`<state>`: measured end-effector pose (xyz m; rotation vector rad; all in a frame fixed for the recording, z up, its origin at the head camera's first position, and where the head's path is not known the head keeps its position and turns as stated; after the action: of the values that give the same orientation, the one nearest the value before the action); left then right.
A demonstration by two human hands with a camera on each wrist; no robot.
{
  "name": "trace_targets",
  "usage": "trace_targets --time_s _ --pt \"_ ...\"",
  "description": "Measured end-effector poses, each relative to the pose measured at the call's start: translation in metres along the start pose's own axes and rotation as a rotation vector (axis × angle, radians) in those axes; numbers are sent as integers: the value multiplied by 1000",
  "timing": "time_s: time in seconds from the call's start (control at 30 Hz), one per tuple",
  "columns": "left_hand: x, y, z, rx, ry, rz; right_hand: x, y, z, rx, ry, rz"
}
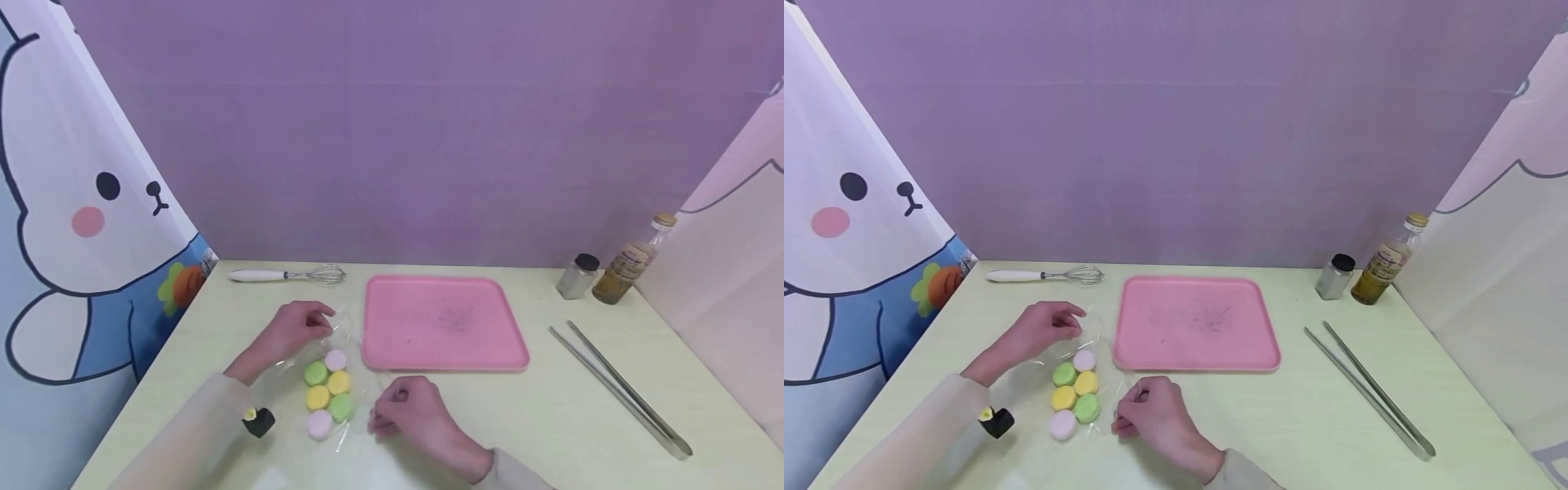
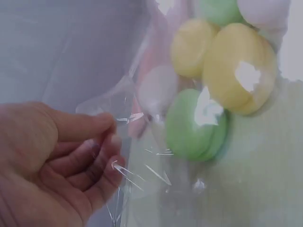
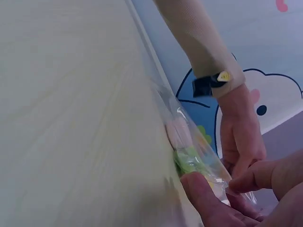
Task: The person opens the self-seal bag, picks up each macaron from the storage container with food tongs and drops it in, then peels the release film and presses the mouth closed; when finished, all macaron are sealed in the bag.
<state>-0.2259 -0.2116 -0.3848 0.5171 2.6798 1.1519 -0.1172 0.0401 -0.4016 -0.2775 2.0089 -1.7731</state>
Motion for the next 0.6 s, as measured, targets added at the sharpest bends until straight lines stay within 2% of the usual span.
trace_targets --time_s 0.17,0.3,0.43,0.6 --pt "-14 12 1 -106 18 -84 -10 -2 -26 -18 46 -51" --pt "-25 22 3 -208 37 -100 -20 -4 -46 -20 78 -90" --pt "-32 31 8 -291 43 -70 -28 -8 -62 -42 106 -154" --pt "-39 47 9 -379 34 -9 -38 -15 -78 -37 103 -246"
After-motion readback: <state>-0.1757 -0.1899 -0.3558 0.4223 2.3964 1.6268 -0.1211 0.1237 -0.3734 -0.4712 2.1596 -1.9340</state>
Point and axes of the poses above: each hand's wrist, its own x-axis towards the middle knuckle, its own z-axis out of the palm, y = z × x, the point moved 1 cm from there along x, towards the middle knuckle, and after that the axes turned 7 degrees about -y, right-handed, at the moved point
